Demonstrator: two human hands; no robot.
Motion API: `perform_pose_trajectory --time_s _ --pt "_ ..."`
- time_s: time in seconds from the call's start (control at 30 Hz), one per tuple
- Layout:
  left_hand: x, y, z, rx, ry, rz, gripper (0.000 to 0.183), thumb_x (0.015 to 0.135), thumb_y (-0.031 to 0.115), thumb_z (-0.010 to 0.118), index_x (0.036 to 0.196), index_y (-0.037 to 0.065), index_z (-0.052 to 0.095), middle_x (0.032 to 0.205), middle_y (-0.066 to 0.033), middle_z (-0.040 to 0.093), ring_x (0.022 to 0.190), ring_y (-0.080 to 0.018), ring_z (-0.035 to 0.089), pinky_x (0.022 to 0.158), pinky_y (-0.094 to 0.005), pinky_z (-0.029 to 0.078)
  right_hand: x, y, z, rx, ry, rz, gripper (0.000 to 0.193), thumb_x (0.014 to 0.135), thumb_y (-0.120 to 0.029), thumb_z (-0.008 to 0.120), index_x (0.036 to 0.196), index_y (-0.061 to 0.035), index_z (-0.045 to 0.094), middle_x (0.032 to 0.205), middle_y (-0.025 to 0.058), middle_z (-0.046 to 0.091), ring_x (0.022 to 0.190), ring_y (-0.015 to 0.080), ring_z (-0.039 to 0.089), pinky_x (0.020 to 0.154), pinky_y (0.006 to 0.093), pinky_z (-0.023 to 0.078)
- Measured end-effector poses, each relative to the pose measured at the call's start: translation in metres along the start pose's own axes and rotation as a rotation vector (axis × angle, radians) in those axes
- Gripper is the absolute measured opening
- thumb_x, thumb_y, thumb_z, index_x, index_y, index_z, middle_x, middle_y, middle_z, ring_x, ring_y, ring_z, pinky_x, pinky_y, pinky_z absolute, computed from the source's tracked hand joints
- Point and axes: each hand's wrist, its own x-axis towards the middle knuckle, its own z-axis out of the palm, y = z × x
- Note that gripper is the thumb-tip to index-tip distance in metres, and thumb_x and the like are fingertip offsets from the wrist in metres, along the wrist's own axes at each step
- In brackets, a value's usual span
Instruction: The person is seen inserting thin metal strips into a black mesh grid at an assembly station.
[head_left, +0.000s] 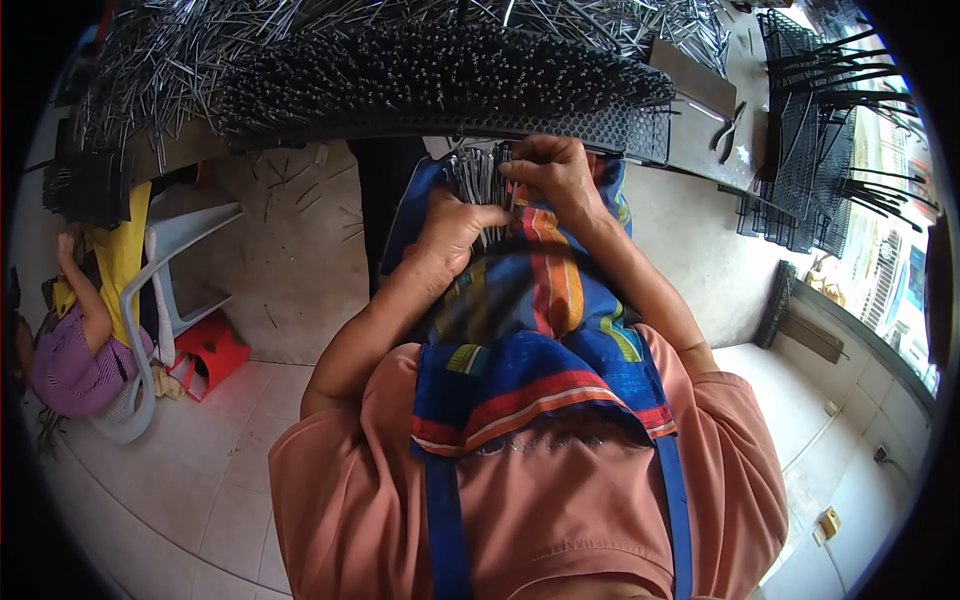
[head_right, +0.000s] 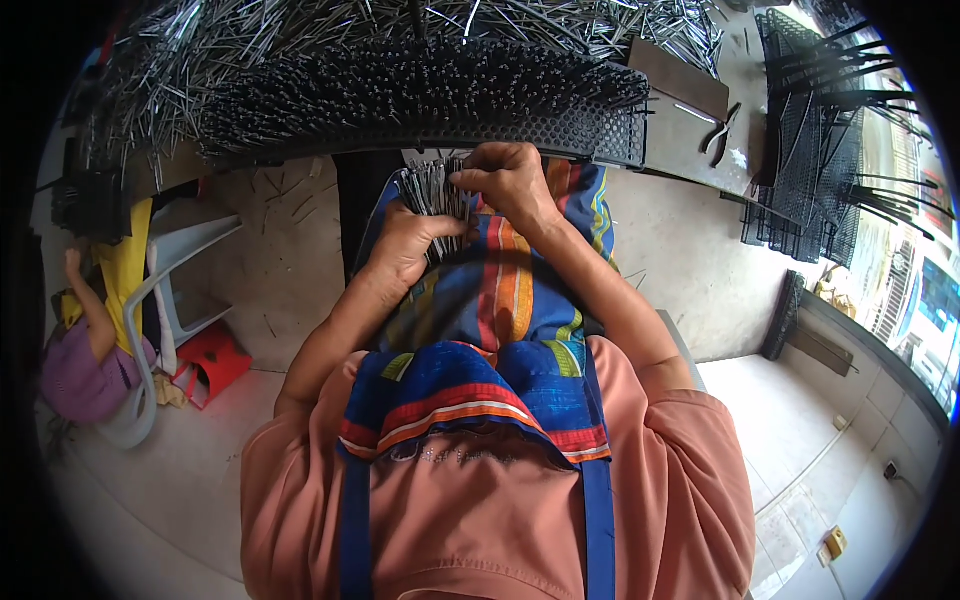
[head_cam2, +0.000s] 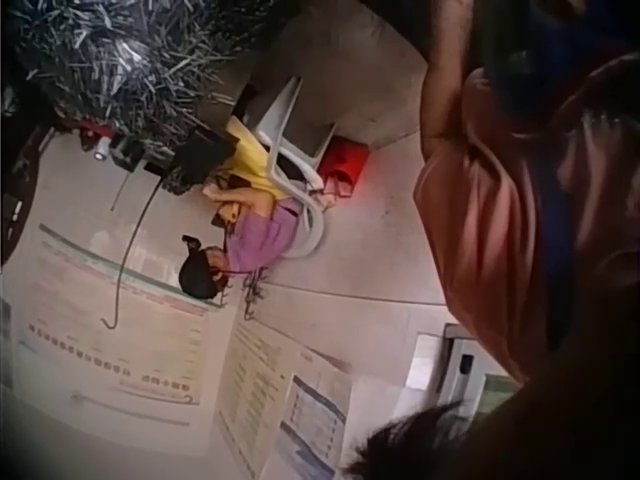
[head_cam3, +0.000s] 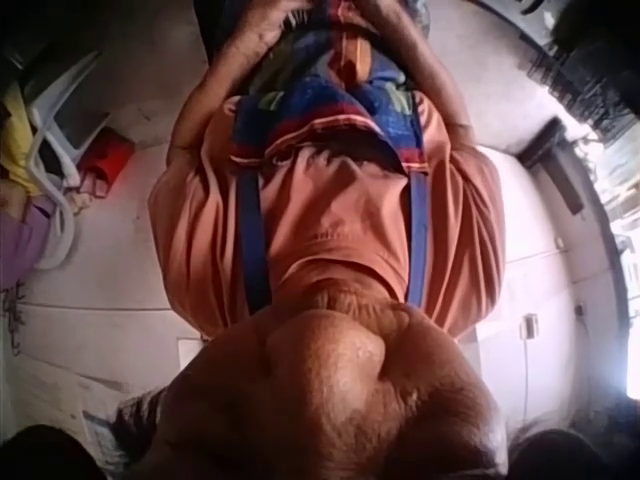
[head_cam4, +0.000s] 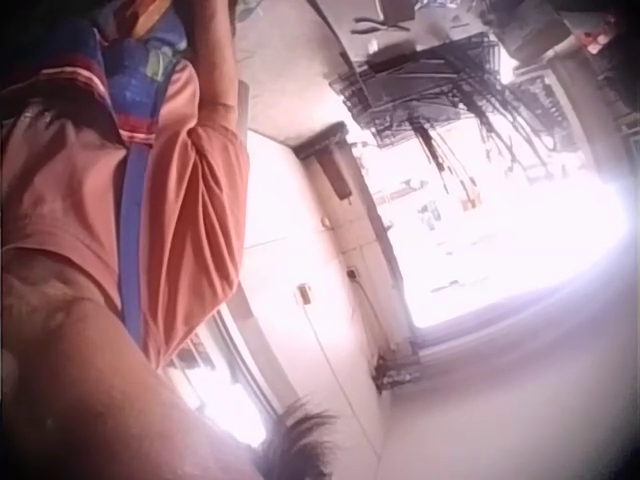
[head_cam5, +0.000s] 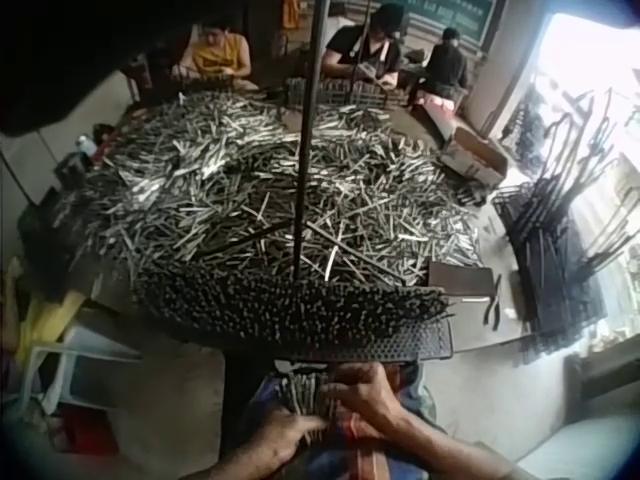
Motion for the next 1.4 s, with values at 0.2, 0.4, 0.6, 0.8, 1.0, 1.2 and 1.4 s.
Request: perform_pose_trajectory --time_s 0.2,0.4,0.6,0.8,1.0,1.2,1.4 --pt "0.002 0.002 0.000 -0.070 0.071 -0.049 0.039 0.069 -0.012 0.062 0.107 -0.001 0.067 0.098 -0.0077 0.070 0.084 -0.0173 0.069 0.076 -0.0293 0.055 -0.003 0.014 -0.001 0.365 -0.020 0.038 0.007 0.082 -0.002 0.072 0.088 -0.0030 0.067 0.072 -0.0006 0.064 0.055 0.0032 0.054 0.049 0.0168 0.042" --pt "0.002 -0.001 0.004 -0.046 0.040 -0.007 0.039 0.070 -0.012 0.062 0.107 -0.001 0.067 0.096 -0.0081 0.070 0.083 -0.0170 0.069 0.075 -0.0291 0.055 -0.004 0.014 0.007 0.275 0.213 -0.224 0.015 0.082 0.000 0.071 0.096 -0.0023 0.067 0.080 0.0028 0.068 0.062 0.0058 0.060 0.053 0.0195 0.049" --pt "-0.004 0.013 0.014 0.006 -0.012 -0.009 0.035 0.070 -0.012 0.064 0.103 -0.001 0.066 0.090 -0.0089 0.070 0.076 -0.0195 0.069 0.061 -0.0330 0.058 -0.004 0.014 -0.017 0.502 -0.002 0.092 0.010 0.084 -0.004 0.071 0.092 -0.0026 0.066 0.077 0.0036 0.067 0.060 0.0087 0.062 0.052 0.0229 0.050" --pt "0.008 0.002 0.004 -0.029 0.226 -0.050 0.019 0.073 -0.010 0.065 0.091 -0.007 0.066 0.078 -0.0155 0.070 0.061 -0.0237 0.069 0.055 -0.0336 0.057 -0.005 -0.012 -0.025 0.348 0.242 -0.194 0.004 0.085 -0.003 0.069 0.083 -0.0003 0.068 0.068 0.0009 0.062 0.057 0.0067 0.056 0.052 0.0209 0.044" --pt "0.010 -0.001 0.003 -0.048 0.216 -0.070 0.008 0.074 -0.008 0.065 0.082 -0.009 0.067 0.075 -0.0175 0.070 0.061 -0.0249 0.069 0.055 -0.0332 0.057 0.019 -0.020 -0.012 0.145 0.435 -0.572 0.006 0.080 0.004 0.072 0.084 -0.0006 0.070 0.074 0.0001 0.064 0.064 0.0052 0.057 0.058 0.0197 0.045" --pt "0.008 0.002 0.005 0.003 0.225 -0.025 0.008 0.074 -0.008 0.064 0.082 -0.008 0.067 0.074 -0.0173 0.069 0.062 -0.0235 0.069 0.057 -0.0325 0.056 0.026 -0.014 -0.003 -0.142 0.421 -0.719 0.009 0.076 0.003 0.073 0.084 -0.0004 0.071 0.077 0.0035 0.064 0.067 0.0080 0.058 0.060 0.0220 0.046" --pt "0.009 0.002 0.005 -0.010 0.172 -0.026 0.010 0.073 -0.009 0.063 0.082 -0.008 0.067 0.074 -0.0154 0.069 0.061 -0.0218 0.067 0.058 -0.0318 0.055 0.028 -0.029 0.004 -0.391 0.496 -0.780 0.013 0.074 -0.001 0.075 0.086 -0.0027 0.072 0.072 0.0082 0.062 0.060 0.0154 0.060 0.055 0.0269 0.046"
